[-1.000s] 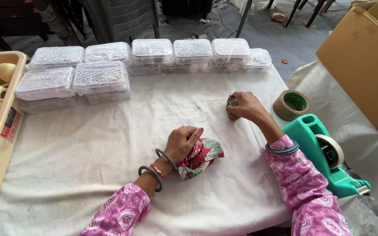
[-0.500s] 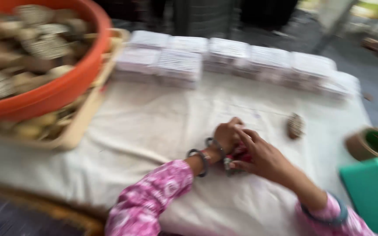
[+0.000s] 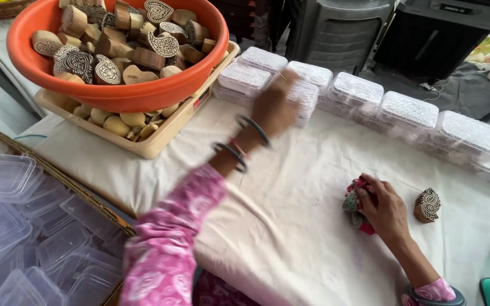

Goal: The person wraps a small rectangular item in bubble wrap and secures it with tape, then places it with other wrapped items. They then pick up wooden carved items from a container and wipe them with a cloth.

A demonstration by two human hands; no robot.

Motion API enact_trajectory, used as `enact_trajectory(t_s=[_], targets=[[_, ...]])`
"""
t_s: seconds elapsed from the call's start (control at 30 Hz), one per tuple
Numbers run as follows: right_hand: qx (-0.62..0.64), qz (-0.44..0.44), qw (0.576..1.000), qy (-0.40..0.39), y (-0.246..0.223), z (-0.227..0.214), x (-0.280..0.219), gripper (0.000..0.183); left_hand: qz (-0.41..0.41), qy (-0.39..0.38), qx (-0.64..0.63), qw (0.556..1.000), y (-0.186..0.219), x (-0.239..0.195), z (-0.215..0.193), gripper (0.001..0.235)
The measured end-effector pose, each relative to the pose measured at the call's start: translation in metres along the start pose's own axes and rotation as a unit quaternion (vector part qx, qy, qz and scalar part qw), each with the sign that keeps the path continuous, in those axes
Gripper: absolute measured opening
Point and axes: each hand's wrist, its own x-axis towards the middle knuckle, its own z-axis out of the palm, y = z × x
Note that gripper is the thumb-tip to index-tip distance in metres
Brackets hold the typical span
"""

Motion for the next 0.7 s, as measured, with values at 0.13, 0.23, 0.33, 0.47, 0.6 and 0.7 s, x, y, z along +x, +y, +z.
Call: enact_trajectory(t_s=[0.13,0.23,0.33,0.47,0.6,0.7], targets=[[-0.062,0.022,0.998,-0.025,-0.006,0.005,0.001,0.044,0.106,0.125,0.228,0.96,-0.093,0.053,-0.121,0.036],[-0.091,0.035,0.994,-0.05,-0.009,0.004,-0.002,0.046,0.022,0.106,0.35,0.93,-0.132,0.066,-0.205,0.024],[-0.093,0.001,0.995,-0.029,-0.007,0.006,-0.001,0.044,-0.129,0.059,0.441,0.886,-0.159,0.068,-0.247,0.051],[-0.087,-0.003,0.996,-0.033,-0.007,0.005,-0.001,0.044,-0.326,-0.087,0.394,0.855,-0.138,0.071,-0.252,0.055],[-0.07,-0.008,0.997,-0.032,-0.008,0.004,-0.001,0.044,-0.286,-0.014,0.351,0.891,-0.2,0.074,-0.243,0.046],[-0.08,0.013,0.996,-0.044,-0.012,0.003,0.0,0.047,-0.096,0.141,0.255,0.952,-0.221,0.077,-0.243,0.031]])
